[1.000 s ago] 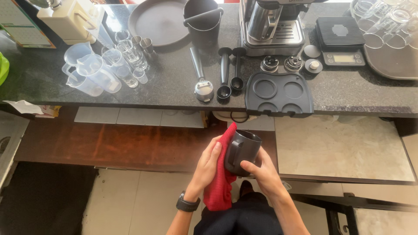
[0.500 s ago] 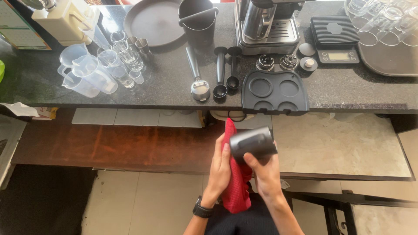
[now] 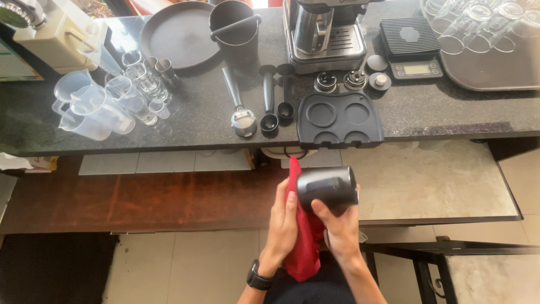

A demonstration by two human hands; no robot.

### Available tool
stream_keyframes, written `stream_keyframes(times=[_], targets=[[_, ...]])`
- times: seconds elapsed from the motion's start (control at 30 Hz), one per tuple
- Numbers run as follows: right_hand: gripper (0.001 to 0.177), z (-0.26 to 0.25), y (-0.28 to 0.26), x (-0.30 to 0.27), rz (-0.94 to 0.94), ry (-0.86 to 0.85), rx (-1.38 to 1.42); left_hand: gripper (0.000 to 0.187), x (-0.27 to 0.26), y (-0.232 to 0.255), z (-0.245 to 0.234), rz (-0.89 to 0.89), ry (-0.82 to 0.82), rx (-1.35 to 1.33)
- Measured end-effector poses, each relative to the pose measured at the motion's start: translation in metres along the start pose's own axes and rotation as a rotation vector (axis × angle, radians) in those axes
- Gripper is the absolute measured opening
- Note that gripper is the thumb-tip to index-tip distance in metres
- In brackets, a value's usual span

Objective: The person wipes a silver metal milk pitcher with a red cloth, rotating it to clean the exterior and handle. They then pick up a black ceramic mug and wipe its exterior surface with the same red cloth, rotating the mug to cover all sides.

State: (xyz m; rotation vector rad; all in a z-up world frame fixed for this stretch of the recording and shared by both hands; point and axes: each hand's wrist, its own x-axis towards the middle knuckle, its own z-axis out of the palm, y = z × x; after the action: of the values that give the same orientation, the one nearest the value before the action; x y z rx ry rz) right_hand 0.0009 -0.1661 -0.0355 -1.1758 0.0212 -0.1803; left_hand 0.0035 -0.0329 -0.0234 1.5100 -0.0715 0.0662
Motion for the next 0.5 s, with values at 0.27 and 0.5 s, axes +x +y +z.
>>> stream_keyframes(times=[0.27,0.5], targets=[[0.054,-0.03,0.008,0.002,0.072,0.141,0.137,0.044,-0.001,0.005,0.025,0.252,0.036,0.151],[0.066,-0.038,-0.005,0.032,0.082,0.174,0.222,0.048,0.014,0.026,0.043,0.351,0.0,0.465]])
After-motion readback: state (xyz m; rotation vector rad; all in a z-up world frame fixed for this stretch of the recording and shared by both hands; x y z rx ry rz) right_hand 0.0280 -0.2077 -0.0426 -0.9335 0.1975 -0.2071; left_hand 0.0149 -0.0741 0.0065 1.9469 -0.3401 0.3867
